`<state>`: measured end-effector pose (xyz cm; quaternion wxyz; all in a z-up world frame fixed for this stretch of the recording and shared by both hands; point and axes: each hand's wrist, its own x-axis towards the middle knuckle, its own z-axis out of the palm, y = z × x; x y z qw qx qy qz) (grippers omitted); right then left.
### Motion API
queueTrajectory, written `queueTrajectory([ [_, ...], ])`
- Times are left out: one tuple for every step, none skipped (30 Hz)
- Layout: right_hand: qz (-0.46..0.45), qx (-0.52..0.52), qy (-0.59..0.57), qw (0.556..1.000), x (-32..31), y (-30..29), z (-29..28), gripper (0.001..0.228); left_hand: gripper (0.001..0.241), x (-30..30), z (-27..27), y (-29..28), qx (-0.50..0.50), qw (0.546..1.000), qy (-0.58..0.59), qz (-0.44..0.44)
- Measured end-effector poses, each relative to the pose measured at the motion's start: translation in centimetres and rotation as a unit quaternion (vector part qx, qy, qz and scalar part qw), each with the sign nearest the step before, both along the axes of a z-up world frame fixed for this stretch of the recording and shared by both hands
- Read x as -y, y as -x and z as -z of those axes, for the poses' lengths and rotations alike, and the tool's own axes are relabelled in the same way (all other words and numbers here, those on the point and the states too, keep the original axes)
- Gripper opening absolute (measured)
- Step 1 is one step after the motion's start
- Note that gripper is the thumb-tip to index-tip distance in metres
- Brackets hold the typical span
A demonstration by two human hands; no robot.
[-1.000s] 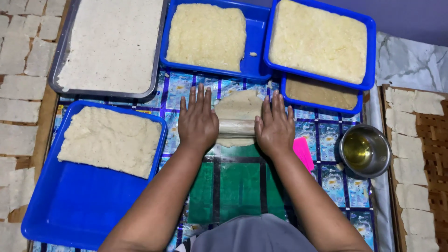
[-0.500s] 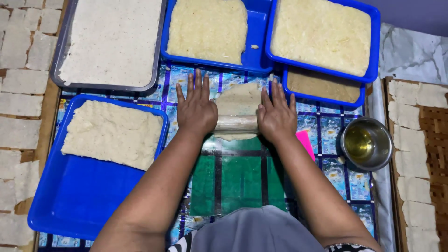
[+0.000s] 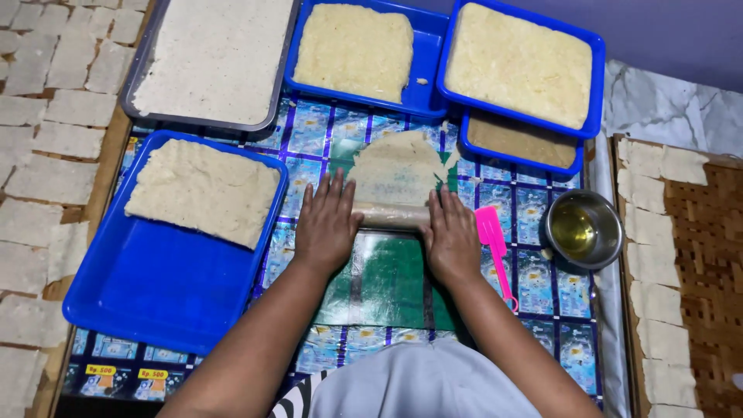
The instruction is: Rolling out dough into thin sheets and cutting it into rectangular portions for further preparation.
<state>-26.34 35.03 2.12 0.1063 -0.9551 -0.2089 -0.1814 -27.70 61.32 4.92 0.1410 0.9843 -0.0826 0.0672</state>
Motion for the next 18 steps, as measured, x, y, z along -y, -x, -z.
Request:
queueTrajectory([
  [-0.004,0.004,-0.002,1.0,0.4,0.9,-0.2,0.063,0.062,-0.3,0.6,0.9,0.004,1.0,-0.002,-0.004],
  [-0.01,0.007,0.005,1.0,0.6,1.7,-0.5,0.063,0.062,-0.8,1.3,1.6,0.022,1.0,-0.005,0.021],
  [-0.016,0.009,0.011,1.0,0.8,2.4,-0.6,0.064,0.063,-1.3,1.9,2.3,0.039,0.998,-0.008,0.045],
  [-0.018,0.011,0.01,1.0,1.5,1.9,-0.4,0.064,0.063,-1.4,2.6,2.0,0.041,0.998,-0.009,0.043],
  [-0.034,0.007,0.018,0.999,2.1,1.4,-0.2,0.059,0.054,-1.7,3.3,1.7,0.084,0.995,-0.022,0.056],
  [-0.05,-0.002,0.025,0.998,2.5,1.2,0.2,0.055,0.046,-2.0,4.2,1.7,0.122,0.99,-0.034,0.069],
  [-0.053,-0.004,0.024,0.998,3.1,0.4,0.2,0.055,0.046,-1.7,3.3,1.4,0.119,0.99,-0.036,0.067],
  [-0.056,-0.011,0.037,0.998,3.6,-0.8,0.0,0.057,0.042,-1.4,2.2,0.7,0.138,0.988,-0.035,0.064],
  [-0.059,-0.018,0.049,0.997,4.0,-2.1,-0.3,0.059,0.039,-1.3,1.1,-0.1,0.156,0.985,-0.035,0.061],
  [-0.058,-0.016,0.048,0.997,4.2,-3.1,-0.9,0.059,0.039,-1.1,0.5,-1.2,0.158,0.985,-0.036,0.061],
  [-0.065,-0.025,0.024,0.997,4.2,-4.1,-1.6,0.06,0.036,-1.1,-0.1,-2.4,0.155,0.986,-0.031,0.057],
  [-0.071,-0.035,0.001,0.997,4.4,-5.2,-2.1,0.06,0.033,-1.0,-0.5,-3.7,0.152,0.987,-0.025,0.053],
  [-0.069,-0.034,0.002,0.997,4.5,-6.4,-1.0,0.06,0.033,-1.2,0.1,-4.6,0.153,0.986,-0.024,0.055],
  [-0.064,-0.052,0.032,0.996,4.7,-7.3,0.3,0.064,0.037,-1.4,0.9,-5.5,0.094,0.994,-0.026,0.057],
  [-0.059,-0.071,0.063,0.994,4.9,-8.3,1.6,0.068,0.04,-1.6,1.7,-6.4,0.036,0.997,-0.028,0.059],
  [-0.056,-0.074,0.063,0.994,4.8,-8.9,1.2,0.068,0.04,-1.4,1.0,-6.7,0.033,0.997,-0.026,0.063],
  [-0.042,-0.094,0.036,0.994,4.6,-9.6,0.8,0.057,0.045,-1.3,0.3,-7.0,0.006,0.999,-0.012,0.044],
  [-0.029,-0.115,0.008,0.993,4.5,-10.2,0.4,0.05,0.056,-1.2,-0.4,-7.3,-0.022,0.999,0.001,0.024],
])
